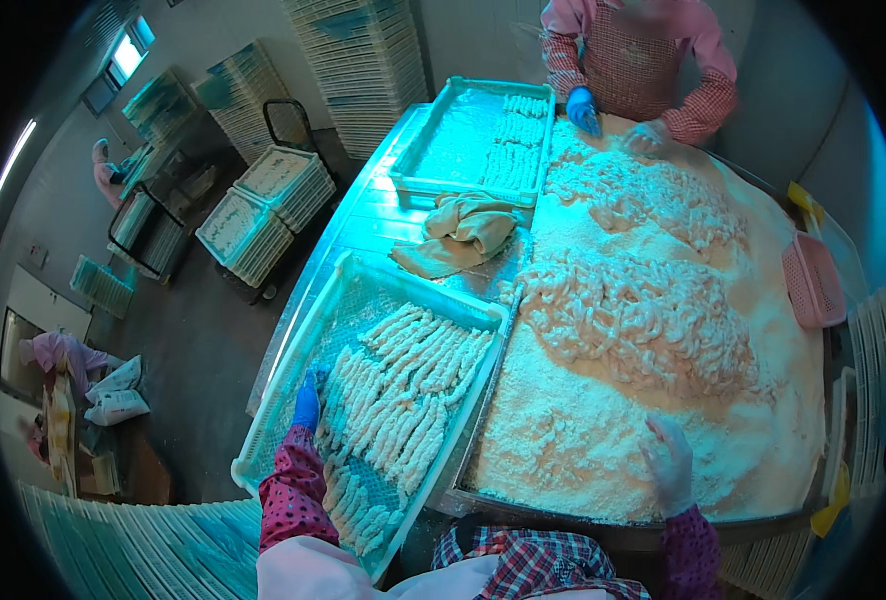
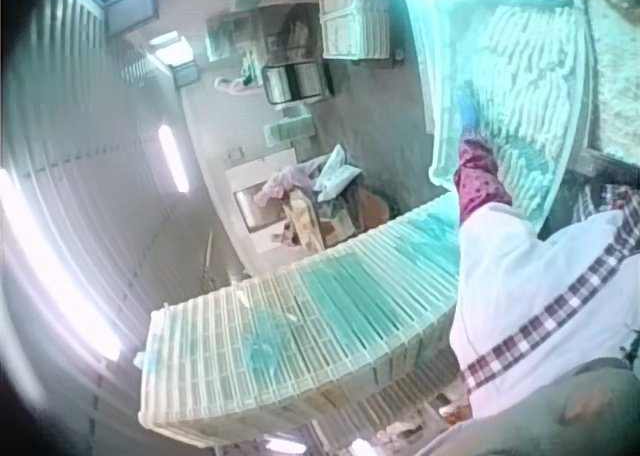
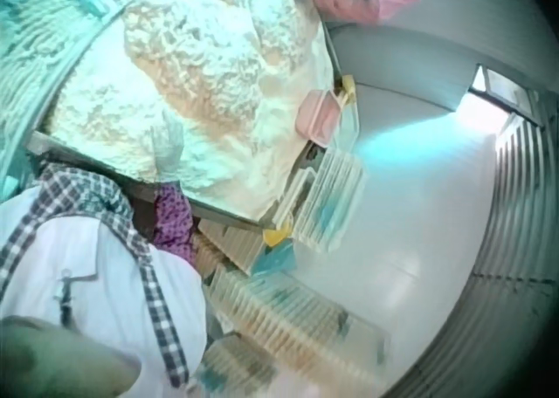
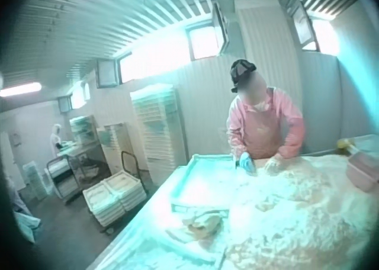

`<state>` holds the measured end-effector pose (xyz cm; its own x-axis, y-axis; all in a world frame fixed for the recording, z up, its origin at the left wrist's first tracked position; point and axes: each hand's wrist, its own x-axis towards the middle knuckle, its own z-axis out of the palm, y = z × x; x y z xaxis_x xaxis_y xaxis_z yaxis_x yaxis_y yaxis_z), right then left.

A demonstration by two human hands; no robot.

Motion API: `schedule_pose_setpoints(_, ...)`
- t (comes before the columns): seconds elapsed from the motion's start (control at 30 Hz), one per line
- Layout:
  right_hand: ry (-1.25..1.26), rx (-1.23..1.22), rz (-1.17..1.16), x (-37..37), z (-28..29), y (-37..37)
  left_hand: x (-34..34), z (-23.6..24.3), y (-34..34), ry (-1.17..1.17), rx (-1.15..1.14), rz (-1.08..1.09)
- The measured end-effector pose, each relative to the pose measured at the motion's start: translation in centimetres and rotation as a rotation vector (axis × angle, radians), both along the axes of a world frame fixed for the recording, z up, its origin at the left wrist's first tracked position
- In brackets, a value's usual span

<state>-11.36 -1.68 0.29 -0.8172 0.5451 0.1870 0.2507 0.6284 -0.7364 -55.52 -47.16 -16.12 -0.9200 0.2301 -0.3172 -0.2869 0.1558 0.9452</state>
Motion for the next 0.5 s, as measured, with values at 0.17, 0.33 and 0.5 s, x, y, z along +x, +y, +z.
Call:
schedule_pose_setpoints(0.17, -0.080, 0.043, 0.205, -8.3, -0.4, -2.1, -2.5, -1.4, 4.0, 0.112, -0.106, -0.183)
schedule_pose_setpoints(0.33, -0.190, 0.231, 0.531, -10.4, -2.2, -4.7, -3.6, -0.7, -3.7, -0.307, 0.454, -0.122)
schedule_pose_setpoints(0.5, -0.168, 0.630, 0.712, -6.4, -2.1, -4.7, 4.2, 0.2, -5.1, 0.034, -0.182, -0.094)
